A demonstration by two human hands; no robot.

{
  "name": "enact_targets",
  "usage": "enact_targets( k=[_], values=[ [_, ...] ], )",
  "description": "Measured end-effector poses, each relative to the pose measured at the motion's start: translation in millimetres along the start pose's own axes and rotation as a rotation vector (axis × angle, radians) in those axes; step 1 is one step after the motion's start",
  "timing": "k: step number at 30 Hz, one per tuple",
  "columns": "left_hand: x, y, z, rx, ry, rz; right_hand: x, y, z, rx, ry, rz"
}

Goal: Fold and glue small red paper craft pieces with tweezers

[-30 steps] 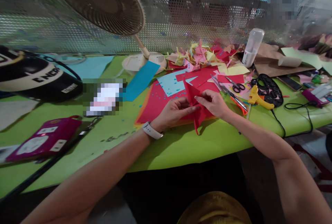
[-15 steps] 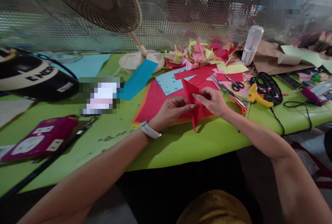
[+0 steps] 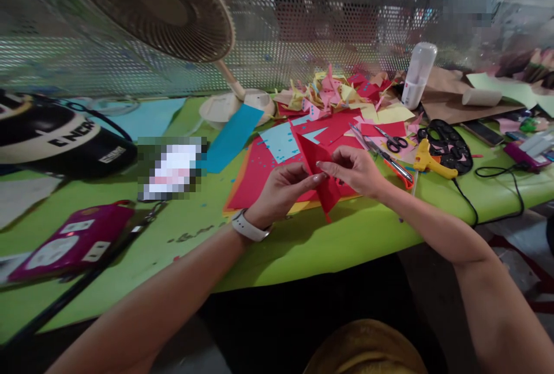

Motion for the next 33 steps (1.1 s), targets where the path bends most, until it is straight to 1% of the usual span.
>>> enact_targets(
  k=[5, 8, 14, 21, 24, 28, 33],
  values=[
    [2.5, 0, 2, 0.035, 0.002, -0.043, 0, 0, -3, -0.024, 0.038, 0.022],
    [1.7, 0, 2, 0.044, -0.016, -0.049, 0, 0, -2, -0.005, 0.002, 0.013],
    [5.9, 0, 6, 0.045, -0.02, -0.108, -1, -1, -3, 0.001, -0.054, -0.02],
    [1.7, 1, 7, 0.079, -0.066, -0.066, 1, 0, -6, -0.015, -0.022, 0.004],
    [0.8, 0, 10, 0.119, -0.12, -0.048, 4, 1, -4, -0.012, -0.061, 0.03],
    [-1.6, 0, 15, 0.2, -0.191, 0.001, -1, 1, -1, -0.004, -0.067, 0.12],
    [-0.6, -1, 19, 0.263, -0.238, 0.009, -4, 2, 1, 0.01, -0.078, 0.138]
  ],
)
Point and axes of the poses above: each hand's wrist, its own y-axis towards the middle knuckle, its own x-axis out of the back of the hand, z = x × y, the point moved 7 cm from there along y, towards the middle knuckle, and after that the axes turned 11 degrees about x, right-handed, at the moved point
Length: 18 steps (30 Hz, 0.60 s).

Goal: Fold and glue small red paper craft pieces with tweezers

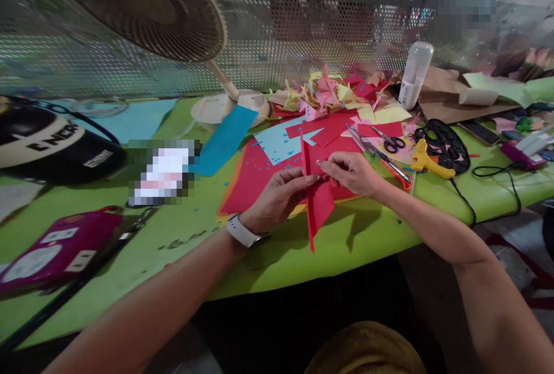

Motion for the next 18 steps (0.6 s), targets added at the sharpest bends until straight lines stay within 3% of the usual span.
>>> enact_targets(
  k=[6, 11, 18],
  values=[
    [3.2, 1, 2, 0.019, 0.018, -0.013, 1, -3, -3, -0.061, 0.047, 0.013],
    [1.0, -1, -1, 0.013, 0.049, -0.002, -4, -7, -13, -0.193, 0.228, 0.136],
    [-8.6, -2, 3, 0.056, 0.102, 0.132, -13, -10, -20, -0.24, 0.372, 0.201]
  ],
)
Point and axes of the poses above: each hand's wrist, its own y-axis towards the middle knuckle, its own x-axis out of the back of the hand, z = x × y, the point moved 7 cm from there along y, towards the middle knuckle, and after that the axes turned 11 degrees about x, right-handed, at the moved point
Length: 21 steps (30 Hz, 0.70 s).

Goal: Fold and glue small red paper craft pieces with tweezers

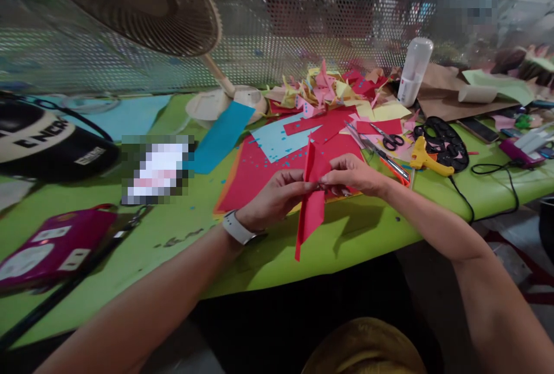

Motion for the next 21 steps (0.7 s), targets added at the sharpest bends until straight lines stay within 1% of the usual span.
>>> enact_targets(
  k=[5, 10, 17, 21],
  values=[
    [-0.5, 0, 1, 0.02, 0.039, 0.0, -3, -2, 3, -0.02, 0.039, 0.063],
    [-0.7, -1, 0, 0.026, 0.054, -0.009, -1, -3, 4, -0.03, 0.038, 0.115],
    [1.4, 1, -2, 0.014, 0.063, -0.025, 7, -4, 5, -0.022, 0.034, 0.088],
    [5.1, 2, -4, -0.012, 0.081, -0.049, 10, -3, 2, -0.046, -0.003, 0.049]
  ],
)
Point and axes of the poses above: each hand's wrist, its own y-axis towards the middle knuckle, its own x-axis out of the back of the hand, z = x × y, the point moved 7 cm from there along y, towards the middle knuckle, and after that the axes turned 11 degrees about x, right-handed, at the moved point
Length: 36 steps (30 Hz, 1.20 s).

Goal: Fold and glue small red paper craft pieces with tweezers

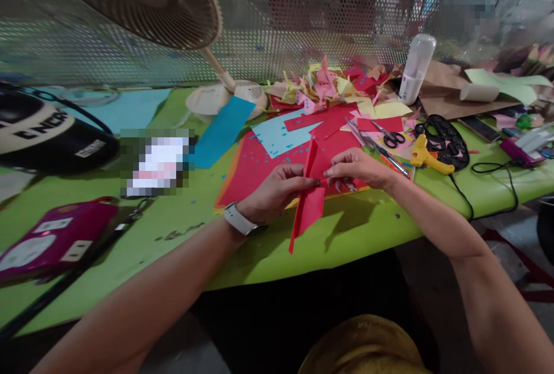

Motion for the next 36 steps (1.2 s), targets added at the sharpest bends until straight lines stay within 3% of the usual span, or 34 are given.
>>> enact_targets(
  k=[8, 27, 36],
  values=[
    [5.7, 5, 9, 0.038, -0.053, -0.015, -4, 3, -2, -0.012, -0.047, -0.012],
    [5.7, 2, 5, 0.061, 0.009, -0.036, -1, 6, -6, 0.016, -0.013, -0.037],
    [9.8, 5, 12, 0.098, -0.056, -0.024, 16, 6, -1, 0.095, -0.049, -0.178]
  ],
)
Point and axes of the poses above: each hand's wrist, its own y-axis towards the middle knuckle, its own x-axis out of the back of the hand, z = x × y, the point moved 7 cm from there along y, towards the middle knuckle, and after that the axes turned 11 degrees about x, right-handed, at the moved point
